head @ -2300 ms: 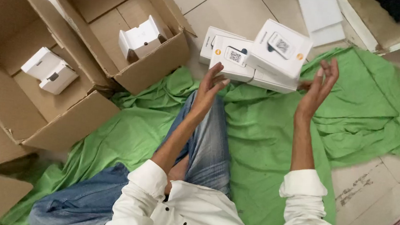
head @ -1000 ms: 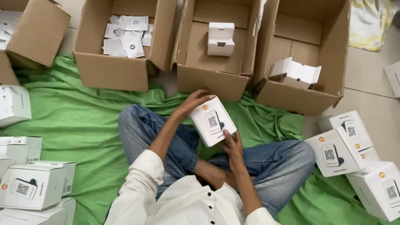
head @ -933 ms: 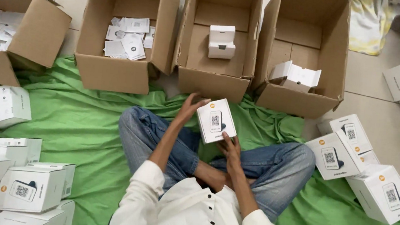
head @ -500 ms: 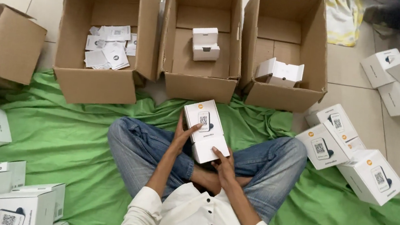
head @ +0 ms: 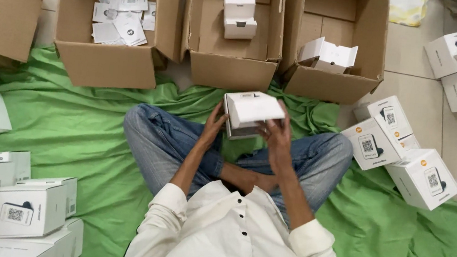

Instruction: The person packs small electronic items or voice boxes into retail packaging and then places them into larger shipping boxes.

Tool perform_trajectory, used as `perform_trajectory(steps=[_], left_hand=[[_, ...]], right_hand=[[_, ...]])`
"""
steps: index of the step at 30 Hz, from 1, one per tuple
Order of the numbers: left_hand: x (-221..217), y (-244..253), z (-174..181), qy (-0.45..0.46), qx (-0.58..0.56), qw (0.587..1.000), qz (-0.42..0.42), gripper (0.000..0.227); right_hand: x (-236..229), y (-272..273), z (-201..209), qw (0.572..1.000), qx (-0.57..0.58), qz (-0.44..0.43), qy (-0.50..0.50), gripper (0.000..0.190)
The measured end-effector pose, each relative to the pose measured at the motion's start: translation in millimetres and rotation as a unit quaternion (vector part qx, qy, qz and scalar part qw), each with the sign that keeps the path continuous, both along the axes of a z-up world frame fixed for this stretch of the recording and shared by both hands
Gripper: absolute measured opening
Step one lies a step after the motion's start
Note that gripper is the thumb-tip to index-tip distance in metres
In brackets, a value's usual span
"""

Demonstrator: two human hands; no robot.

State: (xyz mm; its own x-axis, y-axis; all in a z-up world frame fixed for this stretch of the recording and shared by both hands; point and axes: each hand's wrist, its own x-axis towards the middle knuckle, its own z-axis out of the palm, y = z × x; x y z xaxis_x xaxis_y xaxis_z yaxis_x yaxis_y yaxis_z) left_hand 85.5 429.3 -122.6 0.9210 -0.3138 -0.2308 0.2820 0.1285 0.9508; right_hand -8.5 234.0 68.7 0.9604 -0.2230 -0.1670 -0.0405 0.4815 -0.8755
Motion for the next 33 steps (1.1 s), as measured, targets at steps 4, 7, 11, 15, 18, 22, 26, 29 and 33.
perform_trajectory(steps=[4,7,11,15,18,22,26,29,33], left_hand=[[-4.8,0.8,-8.6,0.064,-0.011,0.998,-0.004,0.084],[-17.2,1.7,-38.6,-0.108,0.072,0.991,-0.029,0.081],[-40.7,-1.4,58.4,-0.173,0.226,0.956,0.065,0.055],[-43.3,0.1,138.2,-0.213,0.255,0.943,0.013,0.052],[-16.1,-4.3,121.4,-0.408,0.344,0.838,-0.116,0.074],[3.9,-21.0,81.9,-0.412,0.491,0.743,-0.191,0.082],[4.1,-29.9,116.9,-0.449,0.547,0.68,-0.189,0.08],[7.4,-36.3,221.6,-0.447,0.5,0.719,-0.184,0.076],[32.8,-64.8,298.2,-0.479,0.296,0.807,-0.178,0.073]], right_hand=[[41.3,-15.2,57.6,0.989,-0.056,0.051,-0.129,0.086],[61.0,-36.2,49.4,0.966,-0.129,0.087,-0.205,0.081],[66.0,-58.3,-2.0,0.871,-0.419,0.243,-0.079,0.051],[55.6,-61.9,-44.7,0.653,-0.672,0.35,-0.013,0.077],[47.8,-54.2,-64.1,0.621,-0.724,0.297,-0.046,0.079],[54.3,-52.1,-70.8,0.61,-0.753,0.24,-0.058,0.083],[52.4,-66.9,-15.1,0.627,-0.73,0.261,-0.074,0.084],[47.5,-94.8,50.6,0.69,-0.672,0.258,-0.075,0.079],[41.4,-155.1,99.7,0.811,-0.531,0.207,-0.134,0.078]])
